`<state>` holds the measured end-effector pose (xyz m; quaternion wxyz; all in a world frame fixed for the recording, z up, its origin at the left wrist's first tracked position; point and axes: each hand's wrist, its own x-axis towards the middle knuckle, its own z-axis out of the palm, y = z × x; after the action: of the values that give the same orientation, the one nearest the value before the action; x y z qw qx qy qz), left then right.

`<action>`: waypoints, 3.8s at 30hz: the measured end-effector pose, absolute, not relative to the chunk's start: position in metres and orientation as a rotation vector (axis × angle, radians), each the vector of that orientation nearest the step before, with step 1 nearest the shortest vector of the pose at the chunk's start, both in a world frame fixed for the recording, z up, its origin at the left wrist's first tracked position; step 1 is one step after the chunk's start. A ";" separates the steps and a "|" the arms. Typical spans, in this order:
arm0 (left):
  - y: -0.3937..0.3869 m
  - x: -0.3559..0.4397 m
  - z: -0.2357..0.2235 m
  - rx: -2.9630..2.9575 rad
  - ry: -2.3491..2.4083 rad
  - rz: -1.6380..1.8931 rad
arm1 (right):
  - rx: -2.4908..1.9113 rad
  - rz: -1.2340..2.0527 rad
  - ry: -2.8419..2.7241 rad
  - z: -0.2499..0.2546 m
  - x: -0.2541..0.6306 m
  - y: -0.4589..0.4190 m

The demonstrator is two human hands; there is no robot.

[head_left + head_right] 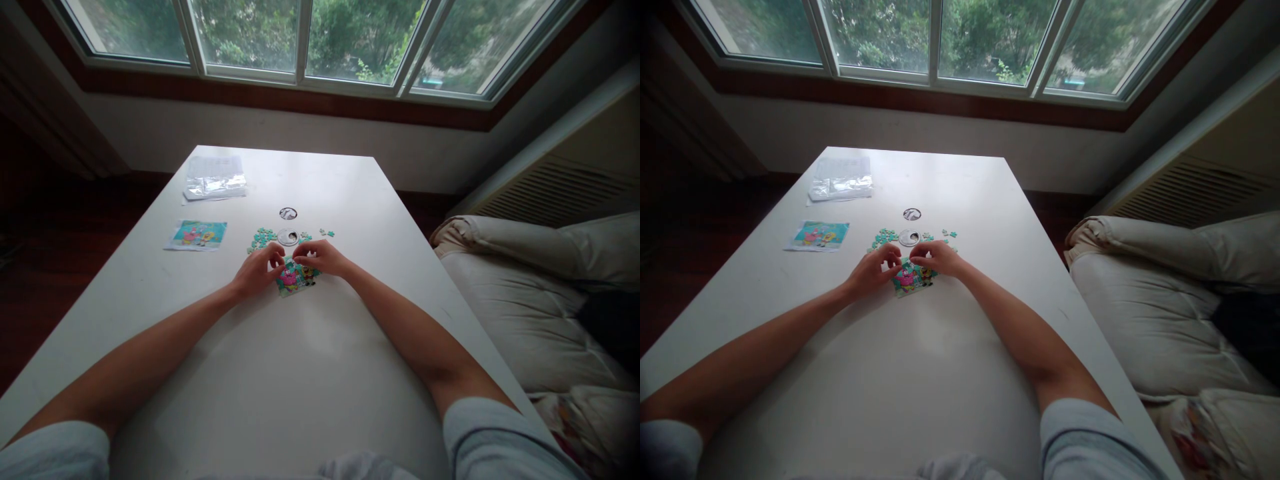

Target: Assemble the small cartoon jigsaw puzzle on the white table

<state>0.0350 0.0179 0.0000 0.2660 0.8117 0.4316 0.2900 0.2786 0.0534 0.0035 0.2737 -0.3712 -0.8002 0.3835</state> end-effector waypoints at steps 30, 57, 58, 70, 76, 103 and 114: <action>0.000 0.043 0.005 2.807 0.715 0.432 | -0.941 1.060 -1.820 0.000 0.287 0.063; 0.015 0.031 0.003 2.773 0.883 0.535 | -1.247 1.193 -2.009 0.004 0.302 0.069; 0.015 0.030 0.002 2.768 0.879 0.537 | -1.230 1.218 -2.041 0.004 0.303 0.069; 0.016 0.030 0.006 2.775 0.881 0.488 | -1.213 1.144 -2.277 0.008 0.302 0.063; 0.017 0.031 0.006 2.775 0.871 0.509 | -1.207 1.040 -2.320 0.008 0.300 0.061; 0.018 0.030 0.002 2.827 0.862 0.515 | -1.199 1.019 -2.215 -0.001 0.310 0.072; 0.018 0.028 0.000 2.821 0.846 0.510 | -1.389 0.663 -1.856 -0.006 0.337 0.091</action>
<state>0.0283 0.0176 0.0001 0.0764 0.9410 0.2821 0.1703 0.3371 0.0909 -0.0063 0.3572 -0.5381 -0.7190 0.2567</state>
